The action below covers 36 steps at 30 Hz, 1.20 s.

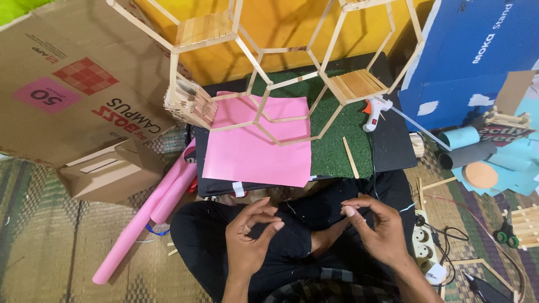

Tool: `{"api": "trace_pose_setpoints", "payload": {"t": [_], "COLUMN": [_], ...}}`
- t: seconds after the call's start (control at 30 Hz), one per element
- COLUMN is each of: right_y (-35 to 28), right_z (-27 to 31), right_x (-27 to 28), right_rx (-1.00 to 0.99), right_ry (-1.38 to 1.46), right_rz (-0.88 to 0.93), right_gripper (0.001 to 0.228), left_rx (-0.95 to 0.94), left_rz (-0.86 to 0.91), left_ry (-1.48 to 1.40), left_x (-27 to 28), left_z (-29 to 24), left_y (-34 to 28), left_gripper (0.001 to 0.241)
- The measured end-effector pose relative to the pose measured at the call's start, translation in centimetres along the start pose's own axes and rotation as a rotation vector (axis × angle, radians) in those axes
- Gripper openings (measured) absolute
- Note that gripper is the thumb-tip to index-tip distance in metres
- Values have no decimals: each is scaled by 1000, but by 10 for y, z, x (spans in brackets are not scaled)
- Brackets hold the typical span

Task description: The person sits on the floor and builds a hexagonal honeycomb structure from wooden craft sticks. They apply hot glue with a glue gun to stick ends, press glued sticks together, and attach new sticks to the growing frame, occasionally reaching for loose sticks on the mat.

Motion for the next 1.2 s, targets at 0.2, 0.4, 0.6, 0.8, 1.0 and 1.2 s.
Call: {"api": "trace_pose_setpoints", "payload": {"t": [0.2, 0.4, 0.6, 0.8, 1.0, 1.2], "right_y": [-9, -8, -12, -14, -12, -11], "right_z": [-8, -1, -3, -12, -2, 4], "right_x": [5, 0, 6, 5, 1, -4], "right_rx": [4, 57, -29, 28, 150, 46], "right_ry": [74, 47, -50, 83, 51, 136], "right_rz": [-51, -44, -42, -28, -18, 20], "right_gripper": [9, 10, 18, 26, 9, 21], "left_rx": [-103, -211, -210, -186, -201, -223], "left_rz": [51, 105, 154, 209, 230, 243], "left_ry": [-6, 28, 54, 36, 32, 29], "left_x": [-7, -10, -13, -24, -29, -33], "left_z": [-3, -29, -33, -33, -34, -31], "left_y": [3, 7, 7, 10, 14, 16], "left_gripper": [51, 34, 33, 33, 32, 39]}}
Point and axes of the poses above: each hand's wrist, its own y-axis towards the middle knuckle, its own x-axis out of the back of the hand, z = x × y, the point moved 6 cm from there along y, towards the middle knuckle, and after that the axes turned 14 degrees about z, right-handed, at the moved point
